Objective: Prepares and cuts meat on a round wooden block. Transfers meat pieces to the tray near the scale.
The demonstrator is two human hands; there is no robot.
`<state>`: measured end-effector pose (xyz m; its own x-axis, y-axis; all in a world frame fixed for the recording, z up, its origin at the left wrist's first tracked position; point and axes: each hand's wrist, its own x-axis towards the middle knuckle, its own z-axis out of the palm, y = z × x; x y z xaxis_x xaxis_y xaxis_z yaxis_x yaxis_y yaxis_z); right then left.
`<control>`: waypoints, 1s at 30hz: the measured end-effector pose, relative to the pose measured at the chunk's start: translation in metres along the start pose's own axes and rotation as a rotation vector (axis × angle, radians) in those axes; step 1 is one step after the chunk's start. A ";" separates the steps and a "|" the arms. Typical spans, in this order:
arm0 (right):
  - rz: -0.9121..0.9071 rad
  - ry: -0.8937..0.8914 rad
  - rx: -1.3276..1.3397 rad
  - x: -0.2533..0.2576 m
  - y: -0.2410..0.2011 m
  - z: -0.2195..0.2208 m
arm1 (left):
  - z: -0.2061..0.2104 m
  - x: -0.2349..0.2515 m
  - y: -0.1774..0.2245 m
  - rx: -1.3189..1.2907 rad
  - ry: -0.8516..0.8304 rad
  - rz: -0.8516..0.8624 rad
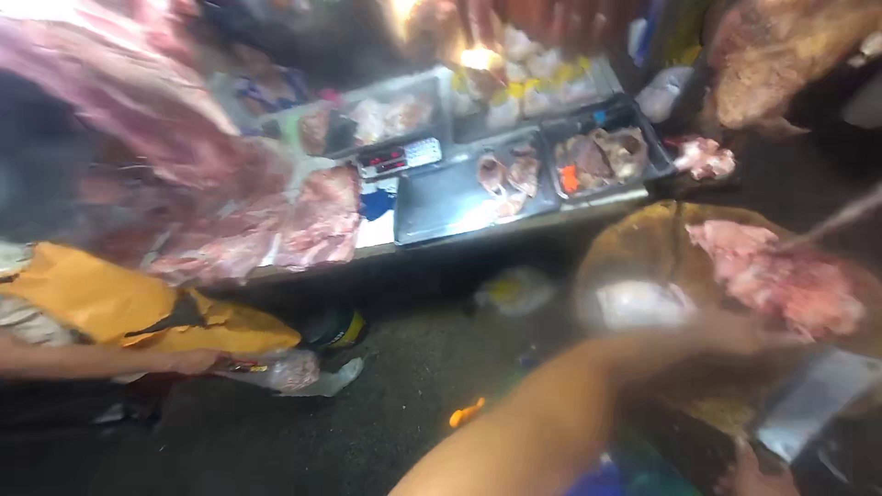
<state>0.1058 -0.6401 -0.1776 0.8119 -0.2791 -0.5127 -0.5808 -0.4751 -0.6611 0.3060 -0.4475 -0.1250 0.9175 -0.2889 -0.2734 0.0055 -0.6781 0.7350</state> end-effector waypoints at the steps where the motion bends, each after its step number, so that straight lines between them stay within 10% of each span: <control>1: 0.016 0.017 0.003 0.000 -0.005 0.002 | -0.014 -0.006 0.004 -0.167 0.027 0.034; 5: 0.046 0.077 -0.036 0.005 -0.009 0.006 | -0.084 -0.049 -0.056 -0.256 0.402 0.135; 7: 0.052 0.099 -0.058 0.007 -0.011 0.007 | -0.114 -0.078 -0.128 0.020 0.501 -0.085; 11: 0.077 0.140 -0.099 0.004 -0.022 0.016 | -0.088 -0.108 -0.215 0.179 0.226 -0.205; 24: 0.088 0.238 -0.222 -0.015 -0.058 0.023 | -0.088 -0.051 -0.208 0.311 -0.080 0.164; 30: 0.033 -0.066 -0.270 -0.006 -0.067 0.031 | -0.104 -0.102 -0.173 -0.370 -0.354 -0.338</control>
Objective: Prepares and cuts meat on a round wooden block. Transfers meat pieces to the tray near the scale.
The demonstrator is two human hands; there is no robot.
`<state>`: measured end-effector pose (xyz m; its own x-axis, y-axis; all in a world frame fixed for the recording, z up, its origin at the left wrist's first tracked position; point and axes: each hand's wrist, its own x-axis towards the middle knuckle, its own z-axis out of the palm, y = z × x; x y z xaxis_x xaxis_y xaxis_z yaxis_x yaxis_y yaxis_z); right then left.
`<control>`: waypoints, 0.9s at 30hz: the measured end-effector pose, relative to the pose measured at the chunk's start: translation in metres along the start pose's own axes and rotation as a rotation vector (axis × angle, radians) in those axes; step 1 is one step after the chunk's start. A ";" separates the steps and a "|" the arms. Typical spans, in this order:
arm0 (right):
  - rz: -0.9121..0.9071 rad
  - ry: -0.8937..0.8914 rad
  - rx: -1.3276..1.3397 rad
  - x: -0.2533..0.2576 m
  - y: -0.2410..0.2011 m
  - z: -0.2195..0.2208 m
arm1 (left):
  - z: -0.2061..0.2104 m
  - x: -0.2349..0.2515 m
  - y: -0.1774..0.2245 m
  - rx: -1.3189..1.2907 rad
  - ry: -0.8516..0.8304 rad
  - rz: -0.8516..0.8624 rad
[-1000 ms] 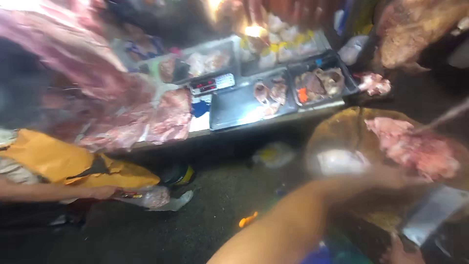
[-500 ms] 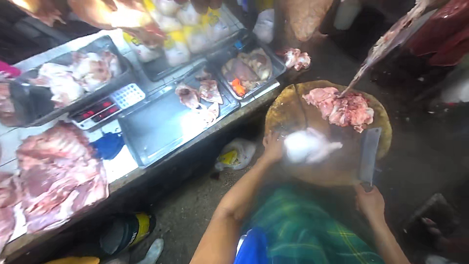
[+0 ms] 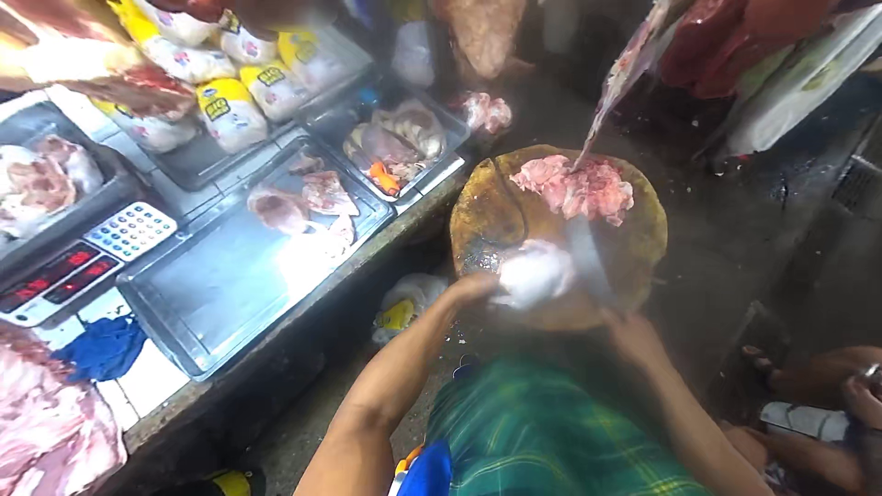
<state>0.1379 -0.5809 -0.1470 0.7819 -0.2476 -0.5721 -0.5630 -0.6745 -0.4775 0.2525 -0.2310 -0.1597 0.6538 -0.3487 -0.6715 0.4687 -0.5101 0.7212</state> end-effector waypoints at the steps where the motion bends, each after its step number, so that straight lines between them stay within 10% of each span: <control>1: -0.014 -0.024 -0.048 0.009 0.001 0.001 | 0.006 -0.003 -0.002 -0.206 -0.093 -0.066; 4: -0.069 0.016 -0.181 0.020 -0.003 -0.001 | 0.029 -0.006 -0.021 -0.564 -0.267 -0.092; 10: -0.147 -0.033 -0.315 0.024 0.000 -0.017 | 0.033 -0.093 0.019 -0.287 0.197 -0.180; 19: -0.261 -0.235 -0.105 0.019 0.009 -0.008 | 0.077 -0.098 0.016 -0.286 0.422 -0.366; 27: -1.009 0.439 0.353 -0.028 -0.066 -0.053 | 0.077 -0.098 0.005 -0.323 0.373 -0.301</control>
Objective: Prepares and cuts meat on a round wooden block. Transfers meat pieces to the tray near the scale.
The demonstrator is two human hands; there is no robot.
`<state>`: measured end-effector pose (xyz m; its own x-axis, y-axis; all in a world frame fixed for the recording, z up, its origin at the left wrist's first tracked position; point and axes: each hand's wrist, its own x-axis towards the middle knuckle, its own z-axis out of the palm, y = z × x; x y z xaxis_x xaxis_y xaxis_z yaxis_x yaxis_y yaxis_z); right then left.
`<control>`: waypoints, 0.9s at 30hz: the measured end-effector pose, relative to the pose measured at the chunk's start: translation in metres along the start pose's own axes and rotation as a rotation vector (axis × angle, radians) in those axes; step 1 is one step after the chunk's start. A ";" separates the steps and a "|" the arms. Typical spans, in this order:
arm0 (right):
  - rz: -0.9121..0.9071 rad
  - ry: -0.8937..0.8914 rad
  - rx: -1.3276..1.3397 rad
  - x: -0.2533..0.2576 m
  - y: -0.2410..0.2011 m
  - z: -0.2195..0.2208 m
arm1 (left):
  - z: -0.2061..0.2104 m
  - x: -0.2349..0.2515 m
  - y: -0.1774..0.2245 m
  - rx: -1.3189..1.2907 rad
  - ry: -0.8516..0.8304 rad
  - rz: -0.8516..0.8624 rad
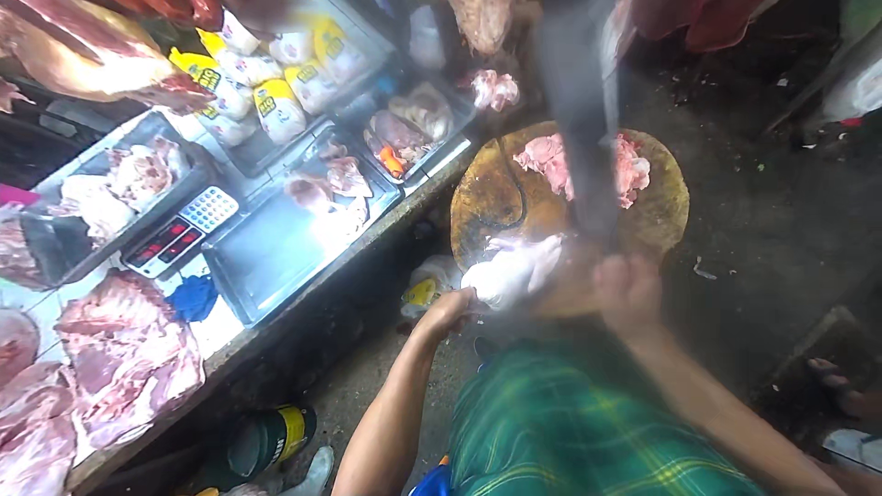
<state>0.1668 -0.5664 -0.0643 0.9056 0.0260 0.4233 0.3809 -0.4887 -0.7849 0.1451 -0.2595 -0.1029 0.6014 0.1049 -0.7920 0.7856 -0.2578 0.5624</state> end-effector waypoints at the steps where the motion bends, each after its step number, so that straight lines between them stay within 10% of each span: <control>1: -0.046 0.072 0.058 0.009 -0.006 0.004 | -0.002 0.001 0.001 0.002 -0.009 0.002; 4: 0.067 0.014 0.014 -0.012 0.020 0.032 | -0.004 0.010 -0.006 -0.037 -0.028 -0.001; 8: 0.686 -0.661 -0.421 -0.046 0.070 0.039 | -0.017 0.016 -0.013 -0.102 -0.051 0.014; 21: 0.535 -0.655 -0.330 0.006 0.044 0.017 | -0.056 0.051 0.098 0.831 0.201 0.292; 27: 0.718 -0.576 -0.461 -0.027 0.057 0.013 | -0.054 0.058 0.105 0.826 0.229 0.313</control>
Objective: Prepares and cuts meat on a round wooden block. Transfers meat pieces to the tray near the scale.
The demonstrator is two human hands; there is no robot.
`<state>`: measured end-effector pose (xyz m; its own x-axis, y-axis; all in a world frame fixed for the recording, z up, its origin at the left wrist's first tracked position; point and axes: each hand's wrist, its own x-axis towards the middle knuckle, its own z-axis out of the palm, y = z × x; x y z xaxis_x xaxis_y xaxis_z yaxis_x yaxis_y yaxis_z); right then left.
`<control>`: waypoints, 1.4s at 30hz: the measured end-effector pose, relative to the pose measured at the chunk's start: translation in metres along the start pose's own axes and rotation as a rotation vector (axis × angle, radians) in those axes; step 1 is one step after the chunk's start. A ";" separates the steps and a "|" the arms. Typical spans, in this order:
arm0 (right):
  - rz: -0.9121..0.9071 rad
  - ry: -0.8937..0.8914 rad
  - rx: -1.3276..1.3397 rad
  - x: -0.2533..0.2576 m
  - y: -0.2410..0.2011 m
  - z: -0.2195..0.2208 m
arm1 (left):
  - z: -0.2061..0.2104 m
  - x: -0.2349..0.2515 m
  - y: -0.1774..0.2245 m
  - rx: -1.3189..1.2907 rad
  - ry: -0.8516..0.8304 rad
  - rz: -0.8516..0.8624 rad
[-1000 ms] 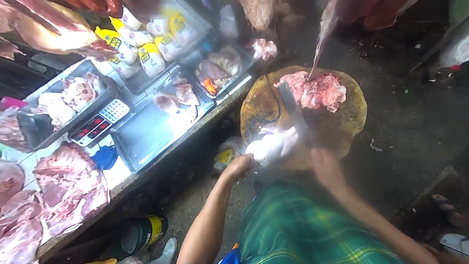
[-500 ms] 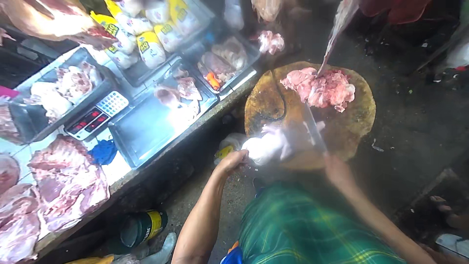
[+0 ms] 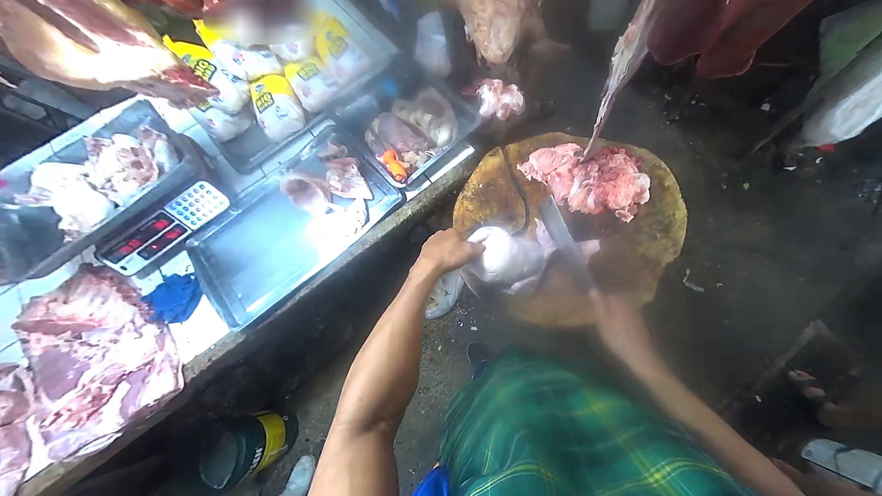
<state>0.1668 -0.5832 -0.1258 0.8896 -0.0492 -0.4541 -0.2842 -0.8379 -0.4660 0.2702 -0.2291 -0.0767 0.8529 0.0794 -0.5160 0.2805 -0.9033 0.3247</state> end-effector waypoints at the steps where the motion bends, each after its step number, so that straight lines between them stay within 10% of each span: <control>1: -0.018 0.012 0.023 -0.004 -0.003 -0.002 | 0.001 0.002 0.004 0.016 0.005 -0.007; 9: -0.825 0.667 0.611 -0.004 -0.092 -0.053 | -0.008 0.015 0.015 0.086 -0.028 -0.033; 13: -0.476 0.310 0.154 0.025 -0.032 0.018 | -0.005 0.014 0.001 0.036 -0.051 -0.042; 18: 0.033 -0.167 -0.008 0.025 0.012 -0.002 | 0.015 -0.018 -0.034 -0.298 -0.145 -0.155; 25: -0.070 -0.132 0.433 -0.018 -0.006 -0.005 | 0.093 -0.112 -0.022 -1.607 -0.532 -0.277; 30: -0.102 -0.308 0.364 -0.004 -0.011 0.021 | 0.097 -0.126 0.012 -2.061 -0.482 -0.291; 35: -0.180 -0.086 0.147 -0.018 -0.040 0.009 | 0.100 -0.122 -0.013 -2.013 -0.452 -0.309; 42: -0.915 0.591 0.687 -0.029 -0.128 -0.020 | 0.112 -0.122 -0.027 -1.978 -0.524 -0.226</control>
<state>0.1846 -0.4855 -0.0376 0.8297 0.0119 0.5580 0.5424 -0.2527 -0.8012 0.1096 -0.2610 -0.1113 0.6628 -0.3266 -0.6738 0.6399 0.7144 0.2831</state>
